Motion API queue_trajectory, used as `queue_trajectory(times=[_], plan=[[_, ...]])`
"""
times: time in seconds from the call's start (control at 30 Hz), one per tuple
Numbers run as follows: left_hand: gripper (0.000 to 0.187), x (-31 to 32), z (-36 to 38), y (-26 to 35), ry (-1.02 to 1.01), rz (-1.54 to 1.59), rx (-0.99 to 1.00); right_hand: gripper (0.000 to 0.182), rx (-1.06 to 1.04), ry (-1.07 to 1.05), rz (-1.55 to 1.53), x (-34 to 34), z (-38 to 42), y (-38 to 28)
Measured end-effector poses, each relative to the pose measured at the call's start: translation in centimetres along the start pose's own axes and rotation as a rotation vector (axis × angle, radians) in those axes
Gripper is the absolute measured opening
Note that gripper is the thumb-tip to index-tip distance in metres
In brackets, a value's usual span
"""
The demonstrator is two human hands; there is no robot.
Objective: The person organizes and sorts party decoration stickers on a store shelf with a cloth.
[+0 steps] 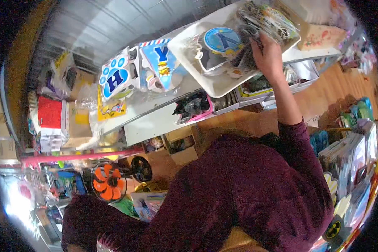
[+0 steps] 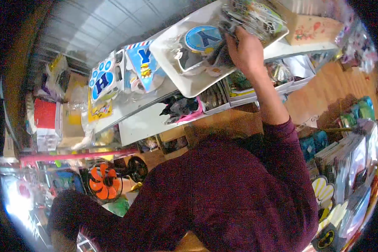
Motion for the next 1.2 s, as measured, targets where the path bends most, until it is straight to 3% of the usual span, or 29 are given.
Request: queue_trajectory(times=[0.13,0.23,0.3,0.37,0.47,0.5,0.57,0.6,0.63,0.73,0.83,0.97,1.2], plan=[[0.021,-1.2,-1.7,3.8,0.264,0.093,0.173,0.024,-0.075,0.037,-0.048,0.5,0.0,0.6],[0.021,-0.1,-2.8,8.7,0.472,0.343,0.286,0.023,-0.027,0.034,-0.018,0.2,0.1,0.2],[0.02,3.1,-2.9,12.2,0.48,0.576,0.288,0.023,-0.057,0.067,-0.034,0.3,0.1,0.4],[0.02,7.2,-2.3,14.5,0.328,0.797,0.225,0.022,-0.106,0.119,-0.067,0.3,0.1,0.6],[0.02,18.2,2.1,19.1,-0.551,0.949,-0.089,0.02,-0.106,0.112,-0.059,0.0,0.2,0.5],[0.023,23.4,4.5,18.7,-0.95,0.935,-0.045,0.02,-0.085,0.126,-0.048,0.1,0.2,0.4],[0.026,30.0,10.5,20.3,-1.237,0.97,-0.045,0.02,-0.09,0.123,-0.035,-0.1,0.3,0.3],[0.026,31.6,12.5,21.1,-1.138,0.885,0.119,0.02,-0.088,0.112,-0.032,-0.1,0.3,0.3],[0.031,33.1,14.4,21.4,-1.186,0.826,0.174,0.021,-0.069,0.087,-0.035,0.0,0.3,0.4],[0.04,36.2,17.8,22.3,-1.346,0.534,0.218,0.022,-0.019,0.062,-0.027,0.0,0.4,0.4],[0.041,37.9,19.4,23.0,-1.411,0.433,0.26,0.022,-0.035,0.046,-0.014,-0.1,0.3,0.2],[0.044,39.1,20.1,23.4,-1.358,0.38,0.194,0.023,-0.036,0.005,0.019,0.2,0.1,0.1],[0.044,41.0,20.3,23.5,-1.532,0.338,0.064,0.022,0.003,-0.033,-0.005,-0.1,0.1,-0.2]])
Point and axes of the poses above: each hand's wrist, its own z-axis away from the middle knuckle, its own x-axis out of the palm, y = z × x, the point moved 4 cm from there along -z, towards the middle knuckle, and after that the axes turned 4 degrees about -z, right-handed, at the moved point
